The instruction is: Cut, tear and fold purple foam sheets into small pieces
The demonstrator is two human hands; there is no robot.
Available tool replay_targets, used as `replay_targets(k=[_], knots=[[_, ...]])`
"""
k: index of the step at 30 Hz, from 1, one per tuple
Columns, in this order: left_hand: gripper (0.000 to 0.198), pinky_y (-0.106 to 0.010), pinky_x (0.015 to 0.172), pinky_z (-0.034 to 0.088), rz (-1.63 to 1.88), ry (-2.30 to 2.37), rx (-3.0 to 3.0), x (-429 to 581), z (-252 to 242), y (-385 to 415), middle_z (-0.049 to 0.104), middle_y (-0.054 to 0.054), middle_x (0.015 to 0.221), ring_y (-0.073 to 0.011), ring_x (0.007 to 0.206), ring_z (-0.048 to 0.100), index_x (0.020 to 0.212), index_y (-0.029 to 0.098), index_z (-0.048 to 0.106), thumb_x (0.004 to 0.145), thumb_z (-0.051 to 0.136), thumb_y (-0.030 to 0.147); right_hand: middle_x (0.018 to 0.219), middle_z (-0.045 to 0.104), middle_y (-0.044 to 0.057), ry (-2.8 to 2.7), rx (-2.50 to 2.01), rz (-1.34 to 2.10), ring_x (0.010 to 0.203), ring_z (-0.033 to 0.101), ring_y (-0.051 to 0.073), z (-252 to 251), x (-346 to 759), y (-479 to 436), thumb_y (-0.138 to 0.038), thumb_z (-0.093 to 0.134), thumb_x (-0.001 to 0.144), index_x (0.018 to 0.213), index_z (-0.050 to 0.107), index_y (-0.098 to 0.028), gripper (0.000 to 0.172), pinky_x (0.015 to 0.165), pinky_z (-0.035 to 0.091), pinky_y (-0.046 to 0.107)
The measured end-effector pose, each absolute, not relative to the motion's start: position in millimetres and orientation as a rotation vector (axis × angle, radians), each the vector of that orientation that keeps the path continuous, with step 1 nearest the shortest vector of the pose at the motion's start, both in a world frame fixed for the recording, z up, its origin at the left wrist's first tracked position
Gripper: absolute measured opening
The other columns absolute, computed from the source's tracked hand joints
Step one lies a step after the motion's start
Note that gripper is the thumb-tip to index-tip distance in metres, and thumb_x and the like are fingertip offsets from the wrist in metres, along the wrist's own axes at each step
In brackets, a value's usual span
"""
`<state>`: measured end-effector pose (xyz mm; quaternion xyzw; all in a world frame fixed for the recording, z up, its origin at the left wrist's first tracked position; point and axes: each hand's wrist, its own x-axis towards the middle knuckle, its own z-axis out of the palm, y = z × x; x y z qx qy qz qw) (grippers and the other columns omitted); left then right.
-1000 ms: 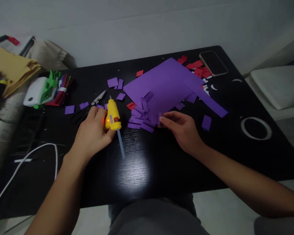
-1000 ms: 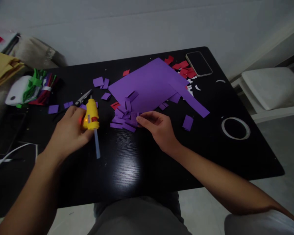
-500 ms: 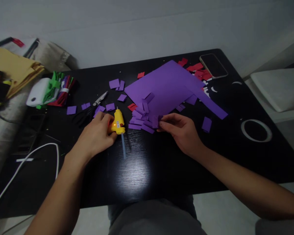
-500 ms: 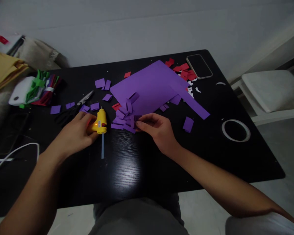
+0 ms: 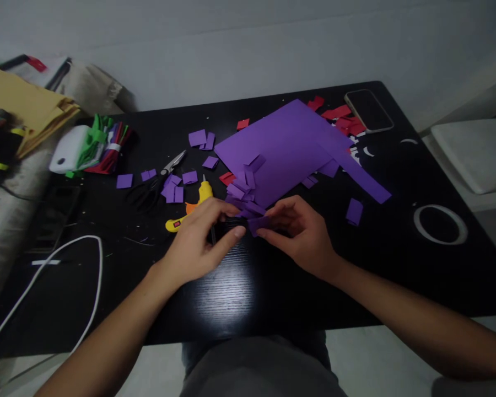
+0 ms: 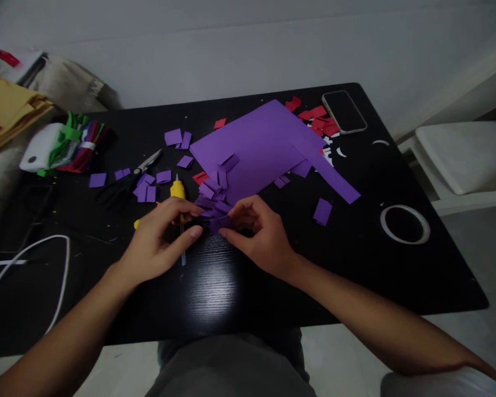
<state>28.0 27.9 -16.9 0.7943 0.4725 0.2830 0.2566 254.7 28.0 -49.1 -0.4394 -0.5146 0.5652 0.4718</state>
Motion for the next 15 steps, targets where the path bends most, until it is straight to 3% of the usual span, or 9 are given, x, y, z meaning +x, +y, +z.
replay_targets(k=[3, 6, 10, 15], knots=[[0.022, -0.033, 0.085, 0.053, 0.766, 1.164, 2.080, 37.1, -21.4, 23.5, 0.067, -0.006, 0.104, -0.0185, 0.095, 0.063, 0.115, 0.018, 0.065, 0.096, 0.068, 0.030, 0.094, 0.072, 0.001, -1.351, -1.067, 1.347, 0.084, 0.073, 0.016, -52.1, 253.4, 23.2, -0.026, 0.090, 0.074, 0.101, 0.062, -0.023, 0.039, 0.079, 0.062, 0.030], [0.010, -0.030, 0.080, 0.051, 0.796, 1.120, 2.046, 39.0, -25.2, 23.5, 0.067, -0.004, 0.092, -0.0164, 0.087, 0.063, 0.104, 0.018, 0.068, 0.098, 0.066, 0.026, 0.096, 0.073, 0.002, -1.426, -1.055, 1.315, 0.087, 0.074, 0.016, -55.7, 253.1, 20.7, -0.022, 0.088, 0.077, 0.107, 0.063, -0.024, 0.039, 0.080, 0.063, 0.030], [0.009, -0.027, 0.074, 0.048, 0.772, 1.148, 1.970, 37.9, -29.9, 24.3, 0.065, -0.001, 0.084, -0.0143, 0.080, 0.061, 0.095, 0.019, 0.070, 0.098, 0.065, 0.026, 0.098, 0.074, 0.002, -1.441, -1.045, 1.314, 0.091, 0.074, 0.016, -58.1, 253.1, 20.5, -0.019, 0.086, 0.078, 0.111, 0.065, -0.023, 0.039, 0.082, 0.062, 0.029], [0.013, -0.026, 0.069, 0.046, 0.804, 1.229, 1.751, 39.9, -34.8, 21.4, 0.063, 0.001, 0.080, -0.0129, 0.074, 0.058, 0.093, 0.019, 0.069, 0.097, 0.067, 0.031, 0.100, 0.076, 0.004, -1.327, -1.071, 1.524, 0.094, 0.074, 0.017, -54.9, 254.0, 26.4, -0.024, 0.086, 0.078, 0.109, 0.068, -0.022, 0.036, 0.085, 0.062, 0.031]])
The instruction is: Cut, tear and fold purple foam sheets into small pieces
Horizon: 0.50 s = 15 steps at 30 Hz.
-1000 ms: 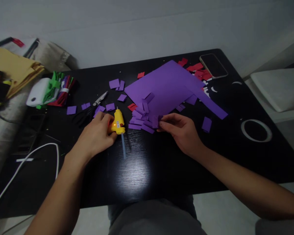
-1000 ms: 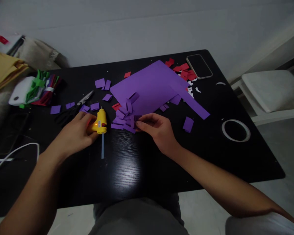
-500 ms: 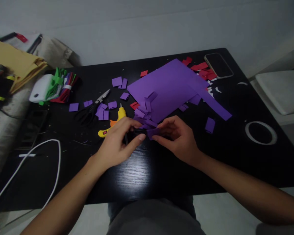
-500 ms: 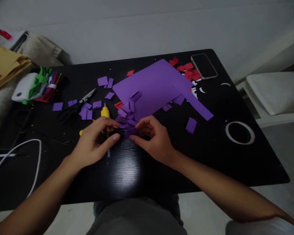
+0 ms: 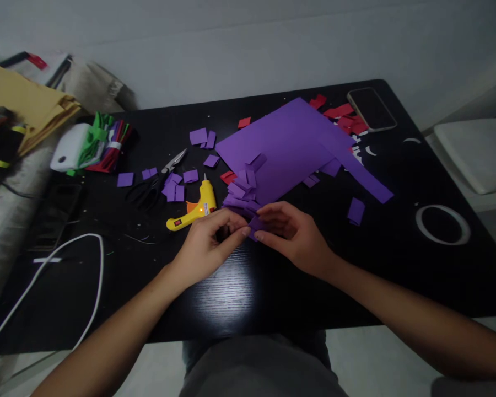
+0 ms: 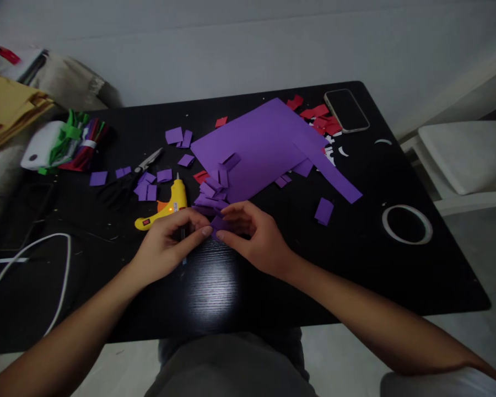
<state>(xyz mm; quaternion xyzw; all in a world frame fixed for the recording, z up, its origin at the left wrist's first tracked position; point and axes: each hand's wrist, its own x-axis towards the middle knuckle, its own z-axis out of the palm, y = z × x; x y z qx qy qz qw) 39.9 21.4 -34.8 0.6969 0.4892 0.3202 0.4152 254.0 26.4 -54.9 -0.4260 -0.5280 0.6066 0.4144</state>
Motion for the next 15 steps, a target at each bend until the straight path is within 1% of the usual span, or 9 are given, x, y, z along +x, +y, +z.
replay_targets(k=[3, 9, 12, 15], knots=[[0.015, -0.025, 0.067, 0.046, 0.813, 1.249, 1.664, 42.1, -37.3, 19.5, 0.062, 0.001, 0.078, -0.0126, 0.072, 0.057, 0.093, 0.018, 0.069, 0.096, 0.068, 0.033, 0.095, 0.077, 0.004, -1.270, -1.090, 1.645, 0.088, 0.075, 0.017, -52.3, 254.5, 29.4, -0.026, 0.087, 0.078, 0.106, 0.069, -0.020, 0.034, 0.084, 0.062, 0.032], [0.017, -0.024, 0.069, 0.047, 0.781, 1.219, 1.616, 43.1, -41.3, 19.4, 0.067, 0.001, 0.080, -0.0124, 0.074, 0.061, 0.098, 0.019, 0.071, 0.094, 0.072, 0.035, 0.093, 0.077, 0.003, -1.327, -1.124, 1.576, 0.088, 0.075, 0.017, -54.3, 254.3, 26.4, -0.028, 0.087, 0.078, 0.104, 0.069, -0.021, 0.032, 0.083, 0.060, 0.031], [0.018, -0.024, 0.066, 0.046, 0.775, 1.236, 1.612, 43.3, -41.8, 20.3, 0.067, 0.002, 0.076, -0.0118, 0.070, 0.059, 0.094, 0.019, 0.073, 0.093, 0.074, 0.037, 0.096, 0.077, 0.003, -1.350, -1.135, 1.572, 0.090, 0.075, 0.018, -55.6, 253.9, 25.0, -0.027, 0.088, 0.076, 0.105, 0.069, -0.021, 0.035, 0.084, 0.059, 0.032], [0.019, -0.023, 0.063, 0.045, 0.809, 1.258, 1.556, 44.6, -40.2, 20.2, 0.066, 0.002, 0.073, -0.0110, 0.067, 0.058, 0.091, 0.019, 0.073, 0.091, 0.075, 0.037, 0.095, 0.077, 0.004, -1.279, -1.132, 1.664, 0.088, 0.076, 0.019, -54.3, 253.6, 25.6, -0.029, 0.085, 0.079, 0.108, 0.068, -0.020, 0.035, 0.086, 0.060, 0.034]])
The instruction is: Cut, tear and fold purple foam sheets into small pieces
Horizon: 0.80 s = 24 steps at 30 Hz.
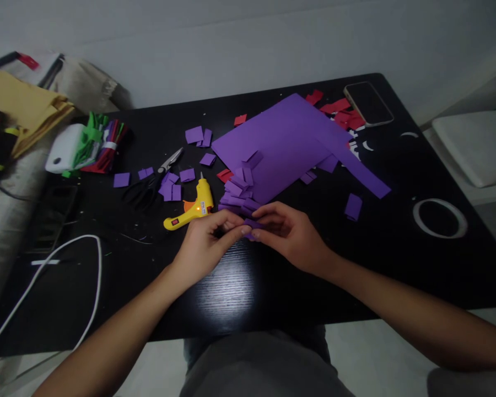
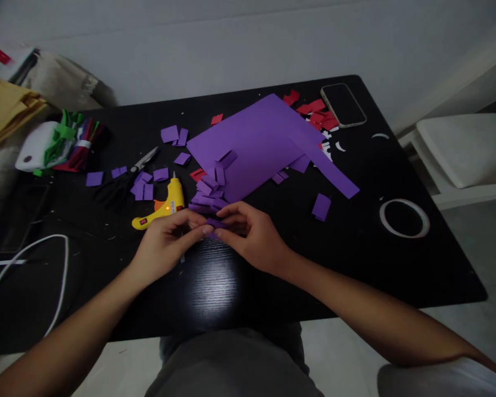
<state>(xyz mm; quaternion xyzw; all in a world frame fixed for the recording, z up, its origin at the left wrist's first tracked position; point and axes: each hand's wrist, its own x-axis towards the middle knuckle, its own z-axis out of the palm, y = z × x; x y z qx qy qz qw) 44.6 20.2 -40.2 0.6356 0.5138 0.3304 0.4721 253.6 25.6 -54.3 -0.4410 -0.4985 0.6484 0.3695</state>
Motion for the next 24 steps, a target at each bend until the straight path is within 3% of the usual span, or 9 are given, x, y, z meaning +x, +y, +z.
replay_targets(k=[3, 9, 14, 24], knots=[[0.019, -0.022, 0.063, 0.045, 0.847, 1.258, 1.457, 47.0, -37.8, 18.7, 0.066, 0.003, 0.071, -0.0105, 0.066, 0.058, 0.089, 0.018, 0.071, 0.090, 0.076, 0.036, 0.090, 0.077, 0.003, -1.202, -1.105, 1.772, 0.085, 0.077, 0.019, -52.7, 253.7, 27.4, -0.030, 0.085, 0.078, 0.108, 0.067, -0.020, 0.037, 0.086, 0.060, 0.035], [0.030, -0.023, 0.059, 0.041, 0.887, 1.198, 1.303, 51.4, -36.8, 18.0, 0.060, 0.006, 0.066, -0.0108, 0.061, 0.055, 0.114, 0.020, 0.062, 0.089, 0.076, 0.031, 0.078, 0.074, -0.001, -1.145, -1.086, 1.851, 0.078, 0.076, 0.017, -53.4, 254.4, 30.6, -0.027, 0.088, 0.075, 0.104, 0.066, -0.020, 0.038, 0.080, 0.060, 0.031], [0.027, -0.023, 0.061, 0.042, 0.881, 1.173, 1.287, 50.8, -37.7, 18.2, 0.059, 0.005, 0.067, -0.0109, 0.062, 0.055, 0.112, 0.019, 0.060, 0.091, 0.074, 0.030, 0.076, 0.073, -0.003, -1.085, -1.089, 1.948, 0.076, 0.076, 0.016, -52.0, 255.6, 31.7, -0.028, 0.088, 0.075, 0.108, 0.065, -0.019, 0.042, 0.082, 0.062, 0.033], [0.024, -0.024, 0.064, 0.046, 0.904, 1.102, 1.375, 49.7, -38.6, 17.9, 0.064, 0.004, 0.074, -0.0110, 0.068, 0.062, 0.111, 0.020, 0.062, 0.091, 0.075, 0.026, 0.077, 0.073, -0.001, -1.246, -1.133, 1.820, 0.076, 0.075, 0.018, -49.7, 254.5, 29.6, -0.027, 0.087, 0.074, 0.109, 0.063, -0.020, 0.042, 0.075, 0.059, 0.032]])
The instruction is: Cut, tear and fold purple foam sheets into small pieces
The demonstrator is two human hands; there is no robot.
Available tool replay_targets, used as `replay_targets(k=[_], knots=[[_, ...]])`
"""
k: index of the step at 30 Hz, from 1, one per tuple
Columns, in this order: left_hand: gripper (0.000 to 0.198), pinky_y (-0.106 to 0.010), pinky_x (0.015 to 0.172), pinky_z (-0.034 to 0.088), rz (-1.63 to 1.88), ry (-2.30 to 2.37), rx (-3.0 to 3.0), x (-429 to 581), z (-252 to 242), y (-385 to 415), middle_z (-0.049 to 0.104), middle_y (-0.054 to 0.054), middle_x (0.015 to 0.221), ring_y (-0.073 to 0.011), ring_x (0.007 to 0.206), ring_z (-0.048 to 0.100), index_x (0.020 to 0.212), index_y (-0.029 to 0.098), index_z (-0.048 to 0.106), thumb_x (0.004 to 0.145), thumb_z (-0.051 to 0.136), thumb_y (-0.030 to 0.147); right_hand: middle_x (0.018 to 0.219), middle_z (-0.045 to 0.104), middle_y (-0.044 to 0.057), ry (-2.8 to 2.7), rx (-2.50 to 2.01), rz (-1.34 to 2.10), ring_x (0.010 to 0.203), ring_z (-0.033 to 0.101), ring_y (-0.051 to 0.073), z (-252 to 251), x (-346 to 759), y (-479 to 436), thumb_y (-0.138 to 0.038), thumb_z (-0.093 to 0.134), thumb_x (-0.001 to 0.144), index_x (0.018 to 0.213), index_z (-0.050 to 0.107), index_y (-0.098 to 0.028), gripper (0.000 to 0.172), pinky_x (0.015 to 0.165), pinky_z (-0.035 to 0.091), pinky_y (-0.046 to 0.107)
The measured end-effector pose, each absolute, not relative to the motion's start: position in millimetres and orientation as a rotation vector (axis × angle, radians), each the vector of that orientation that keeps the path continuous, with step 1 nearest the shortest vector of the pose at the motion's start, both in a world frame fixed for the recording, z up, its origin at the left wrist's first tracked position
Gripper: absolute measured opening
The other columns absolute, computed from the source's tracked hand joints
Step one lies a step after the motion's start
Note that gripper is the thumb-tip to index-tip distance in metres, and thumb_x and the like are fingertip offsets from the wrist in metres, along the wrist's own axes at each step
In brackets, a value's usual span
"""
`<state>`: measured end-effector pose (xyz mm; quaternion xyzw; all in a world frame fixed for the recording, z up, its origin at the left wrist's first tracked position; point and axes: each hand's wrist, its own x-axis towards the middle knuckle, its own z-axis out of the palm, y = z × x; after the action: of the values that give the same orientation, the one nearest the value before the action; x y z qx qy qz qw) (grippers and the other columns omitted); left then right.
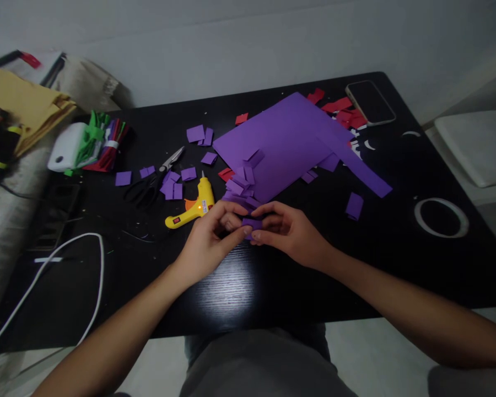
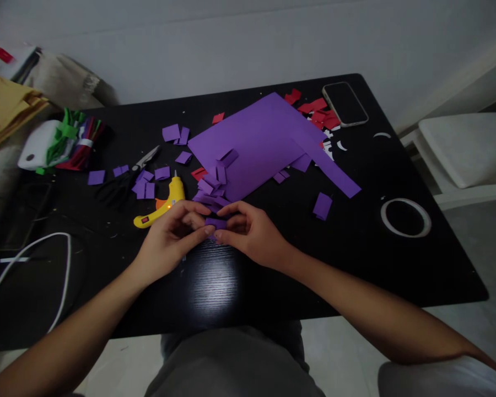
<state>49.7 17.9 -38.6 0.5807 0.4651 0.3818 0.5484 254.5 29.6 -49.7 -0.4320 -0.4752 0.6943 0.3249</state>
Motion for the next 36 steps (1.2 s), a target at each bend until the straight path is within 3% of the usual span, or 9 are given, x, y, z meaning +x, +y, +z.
replay_targets(k=[13, 17, 20, 26, 31, 36], knots=[[0.030, -0.024, 0.066, 0.047, 0.803, 1.177, 1.482, 44.7, -40.3, 19.3, 0.069, 0.002, 0.079, -0.0134, 0.073, 0.065, 0.120, 0.021, 0.063, 0.094, 0.072, 0.033, 0.076, 0.072, -0.003, -1.385, -1.159, 1.668, 0.075, 0.072, 0.016, -50.8, 257.6, 29.9, -0.027, 0.085, 0.078, 0.111, 0.065, -0.021, 0.039, 0.076, 0.056, 0.031], [0.023, -0.026, 0.063, 0.044, 0.674, 1.215, 1.536, 40.2, -39.6, 20.7, 0.067, -0.001, 0.081, -0.0144, 0.073, 0.061, 0.100, 0.019, 0.068, 0.093, 0.072, 0.041, 0.076, 0.071, -0.002, -1.444, -1.189, 1.593, 0.072, 0.070, 0.015, -48.9, 257.5, 28.7, -0.028, 0.084, 0.079, 0.112, 0.067, -0.021, 0.038, 0.071, 0.055, 0.029], [0.026, -0.025, 0.061, 0.040, 0.662, 1.239, 1.568, 39.2, -38.5, 21.2, 0.059, 0.001, 0.075, -0.0125, 0.068, 0.053, 0.087, 0.018, 0.064, 0.094, 0.069, 0.042, 0.084, 0.075, 0.001, -1.424, -1.170, 1.619, 0.079, 0.073, 0.018, -48.4, 257.5, 29.0, -0.030, 0.083, 0.080, 0.111, 0.068, -0.020, 0.035, 0.076, 0.057, 0.031], [0.025, -0.025, 0.060, 0.039, 0.641, 1.251, 1.624, 39.5, -38.2, 20.3, 0.056, 0.001, 0.075, -0.0125, 0.068, 0.050, 0.088, 0.018, 0.062, 0.098, 0.064, 0.041, 0.082, 0.078, 0.004, -1.456, -1.146, 1.669, 0.080, 0.075, 0.020, -50.2, 258.5, 31.1, -0.039, 0.079, 0.085, 0.088, 0.070, -0.019, 0.023, 0.078, 0.059, 0.034], [0.031, -0.024, 0.057, 0.036, 0.622, 1.213, 1.733, 38.3, -38.4, 20.4, 0.051, 0.003, 0.067, -0.0115, 0.063, 0.045, 0.076, 0.018, 0.058, 0.098, 0.062, 0.039, 0.081, 0.078, 0.004, -1.475, -1.152, 1.680, 0.079, 0.076, 0.020, -48.6, 259.4, 30.6, -0.042, 0.078, 0.086, 0.086, 0.070, -0.019, 0.024, 0.077, 0.060, 0.034], [0.030, -0.025, 0.058, 0.039, 0.626, 1.227, 1.731, 39.8, -35.3, 19.3, 0.058, 0.001, 0.069, -0.0122, 0.064, 0.049, 0.078, 0.017, 0.061, 0.099, 0.061, 0.039, 0.081, 0.078, 0.004, -1.483, -1.139, 1.712, 0.078, 0.076, 0.020, -46.8, 259.3, 30.7, -0.042, 0.077, 0.086, 0.086, 0.071, -0.019, 0.024, 0.077, 0.060, 0.034]])
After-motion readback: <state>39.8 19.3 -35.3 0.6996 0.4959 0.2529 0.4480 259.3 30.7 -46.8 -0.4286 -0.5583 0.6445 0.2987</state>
